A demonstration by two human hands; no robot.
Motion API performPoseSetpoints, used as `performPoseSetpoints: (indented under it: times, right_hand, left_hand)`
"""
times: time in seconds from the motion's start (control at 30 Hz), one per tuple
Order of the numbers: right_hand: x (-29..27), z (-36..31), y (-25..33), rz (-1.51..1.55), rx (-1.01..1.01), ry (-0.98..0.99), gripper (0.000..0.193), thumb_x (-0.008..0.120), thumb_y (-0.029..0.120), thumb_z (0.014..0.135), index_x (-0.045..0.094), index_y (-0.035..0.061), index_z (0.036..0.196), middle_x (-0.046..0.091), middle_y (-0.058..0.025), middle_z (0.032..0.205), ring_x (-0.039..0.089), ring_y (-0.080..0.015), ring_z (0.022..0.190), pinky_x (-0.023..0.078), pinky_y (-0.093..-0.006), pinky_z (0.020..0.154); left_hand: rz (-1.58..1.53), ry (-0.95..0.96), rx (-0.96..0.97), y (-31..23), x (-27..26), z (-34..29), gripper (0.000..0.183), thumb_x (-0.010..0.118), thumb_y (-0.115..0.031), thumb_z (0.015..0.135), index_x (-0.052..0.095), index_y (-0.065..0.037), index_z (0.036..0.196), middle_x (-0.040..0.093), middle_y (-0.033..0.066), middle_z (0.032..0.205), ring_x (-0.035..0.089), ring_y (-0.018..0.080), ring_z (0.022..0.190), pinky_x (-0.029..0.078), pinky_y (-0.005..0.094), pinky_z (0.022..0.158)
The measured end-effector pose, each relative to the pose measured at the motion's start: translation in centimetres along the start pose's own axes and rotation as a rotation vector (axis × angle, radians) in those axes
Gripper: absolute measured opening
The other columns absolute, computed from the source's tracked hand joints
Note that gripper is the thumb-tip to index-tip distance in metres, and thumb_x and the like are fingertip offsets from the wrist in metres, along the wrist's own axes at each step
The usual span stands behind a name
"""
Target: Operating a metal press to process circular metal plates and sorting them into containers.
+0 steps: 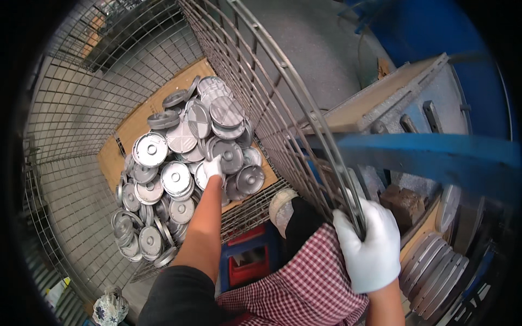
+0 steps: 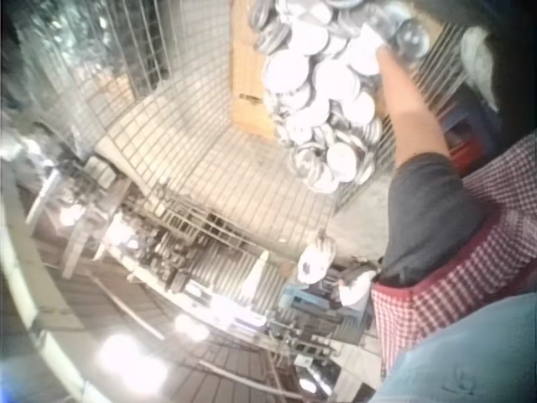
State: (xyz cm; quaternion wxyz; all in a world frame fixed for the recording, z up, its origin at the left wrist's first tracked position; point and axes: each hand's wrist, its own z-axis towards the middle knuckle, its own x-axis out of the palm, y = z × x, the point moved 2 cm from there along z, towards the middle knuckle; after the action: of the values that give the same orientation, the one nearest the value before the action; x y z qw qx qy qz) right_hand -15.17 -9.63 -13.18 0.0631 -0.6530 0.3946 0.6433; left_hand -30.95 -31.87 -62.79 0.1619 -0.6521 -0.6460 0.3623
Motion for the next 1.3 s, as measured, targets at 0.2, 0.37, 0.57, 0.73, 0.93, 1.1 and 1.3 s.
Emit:
performPoseSetpoints:
  times: [0.2,0.37,0.57,0.73,0.93,1.1,1.3]
  right_hand:
    - [0.0,0.1,-1.1,0.073,-0.042,0.001,0.028,0.064,0.022,0.085,0.064,0.0007,0.104,0.065,-0.0199,0.098,0.061,-0.0366,0.093,0.048,-0.0411,0.082]
    - [-0.2,0.0,-0.9,0.078,-0.053,0.033,0.049,0.064,0.036,0.085,0.061,0.0010,0.118,0.063,-0.0191,0.115,0.060,-0.0319,0.108,0.045,-0.0356,0.094]
    - [-4.3,-6.4,-1.8,0.509,-0.061,-0.091,0.081,0.062,0.055,0.083,0.042,0.0019,0.140,0.047,-0.0236,0.138,0.043,-0.0353,0.130,0.034,-0.0412,0.109]
    - [-9.6,-17.5,-2.5,0.591,-0.539,-0.642,0.093,0.067,0.055,0.080,0.028,0.0016,0.146,0.031,-0.0254,0.148,0.029,-0.0387,0.138,0.026,-0.0438,0.113]
    - [-16.1,-22.2,-10.1,0.871,-0.137,-0.896,0.078,0.046,0.052,0.094,0.024,-0.0008,0.147,0.031,-0.0268,0.147,0.029,-0.0372,0.138,0.025,-0.0407,0.113]
    - [-18.8,-20.6,-15.9,0.846,0.212,-0.883,0.074,0.037,0.063,0.093,0.037,0.0096,0.144,0.040,-0.0189,0.145,0.040,-0.0348,0.133,0.029,-0.0353,0.110]
    - [-18.2,-19.5,-18.6,0.919,0.325,-0.775,0.068,0.039,0.060,0.094,0.048,0.0090,0.137,0.046,-0.0146,0.142,0.043,-0.0313,0.131,0.031,-0.0350,0.109]
  left_hand:
    - [-0.458,0.349,-0.080,-2.5,-9.5,-12.3,0.038,0.063,-0.012,0.081,0.059,-0.001,0.117,0.065,0.0101,0.109,0.064,0.0226,0.092,0.051,0.0348,0.083]
    - [-0.495,0.542,-0.003,-12.2,-14.6,-21.5,0.031,0.065,-0.008,0.073,0.065,-0.001,0.102,0.068,0.0065,0.097,0.064,0.0195,0.088,0.051,0.0329,0.083]
    - [-0.526,0.824,0.445,-25.4,-14.4,-33.8,0.034,0.063,-0.017,0.074,0.064,-0.002,0.105,0.065,0.0103,0.105,0.062,0.0226,0.098,0.050,0.0375,0.088]
    - [-0.567,1.191,0.402,-28.2,-10.3,-48.0,0.032,0.058,-0.020,0.080,0.064,0.000,0.104,0.065,0.0117,0.107,0.062,0.0242,0.099,0.050,0.0400,0.090]
    - [-0.345,1.570,0.123,-25.4,-2.6,-64.2,0.036,0.059,-0.022,0.089,0.058,-0.001,0.118,0.065,0.0102,0.113,0.061,0.0215,0.103,0.047,0.0329,0.092]
    - [-0.096,1.445,0.268,-24.7,3.5,-67.8,0.045,0.060,-0.033,0.090,0.054,-0.005,0.126,0.059,0.0082,0.125,0.055,0.0204,0.115,0.040,0.0307,0.101]
    - [0.106,1.388,0.340,-24.2,6.8,-65.8,0.068,0.057,-0.049,0.091,0.040,-0.006,0.142,0.043,0.0111,0.144,0.038,0.0212,0.134,0.031,0.0307,0.109]
